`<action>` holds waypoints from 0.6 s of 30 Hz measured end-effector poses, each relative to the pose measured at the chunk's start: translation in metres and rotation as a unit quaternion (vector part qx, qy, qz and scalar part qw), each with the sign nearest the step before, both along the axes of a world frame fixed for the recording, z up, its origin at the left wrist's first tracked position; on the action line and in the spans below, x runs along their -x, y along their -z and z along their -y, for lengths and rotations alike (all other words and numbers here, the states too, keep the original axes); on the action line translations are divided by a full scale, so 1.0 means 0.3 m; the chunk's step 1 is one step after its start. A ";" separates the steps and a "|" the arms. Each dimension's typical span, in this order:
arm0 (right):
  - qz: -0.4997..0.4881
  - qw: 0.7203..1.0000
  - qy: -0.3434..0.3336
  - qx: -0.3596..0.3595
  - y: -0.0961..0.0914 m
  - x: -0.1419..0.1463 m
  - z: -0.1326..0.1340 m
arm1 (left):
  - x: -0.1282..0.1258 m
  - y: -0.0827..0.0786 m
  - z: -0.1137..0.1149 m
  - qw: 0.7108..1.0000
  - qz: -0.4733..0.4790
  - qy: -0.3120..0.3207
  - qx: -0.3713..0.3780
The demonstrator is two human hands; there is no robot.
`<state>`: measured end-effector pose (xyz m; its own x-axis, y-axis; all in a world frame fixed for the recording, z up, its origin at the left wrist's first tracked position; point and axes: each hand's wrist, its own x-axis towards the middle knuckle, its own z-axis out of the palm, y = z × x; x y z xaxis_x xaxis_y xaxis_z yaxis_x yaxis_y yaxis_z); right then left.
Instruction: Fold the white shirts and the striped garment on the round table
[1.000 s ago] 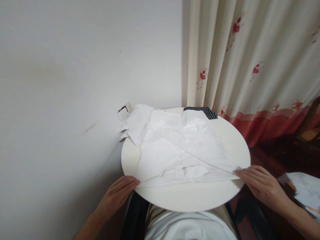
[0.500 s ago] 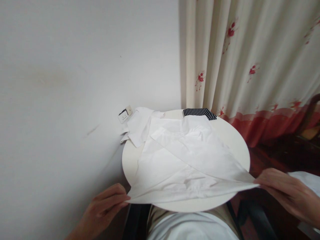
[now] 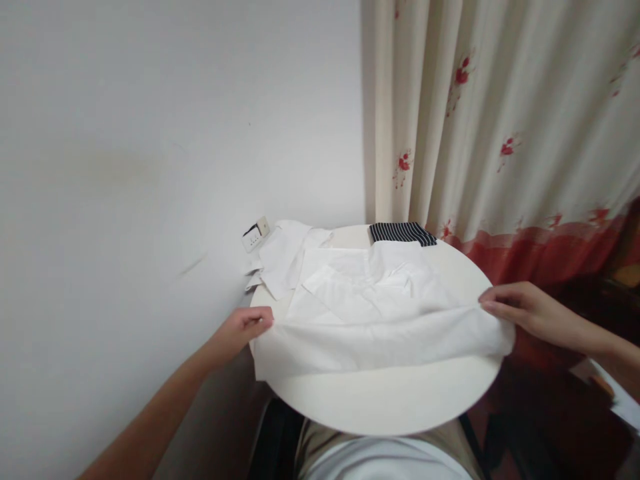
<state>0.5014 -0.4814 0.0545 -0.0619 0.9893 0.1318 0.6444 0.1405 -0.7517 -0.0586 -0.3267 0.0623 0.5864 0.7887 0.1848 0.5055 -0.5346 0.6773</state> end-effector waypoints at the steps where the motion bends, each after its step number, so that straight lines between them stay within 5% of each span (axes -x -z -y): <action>1: -0.010 1.000 -0.004 0.008 0.000 -0.004 -0.049 | -0.016 0.005 -0.044 1.000 0.002 -0.017 0.015; 9: -0.022 0.998 0.000 0.061 0.118 -0.047 -0.398 | -0.141 0.087 -0.339 0.995 -0.039 -0.074 0.062; 18: 0.041 0.997 0.018 0.057 0.248 -0.083 -0.601 | -0.187 0.215 -0.558 0.993 -0.085 -0.071 0.028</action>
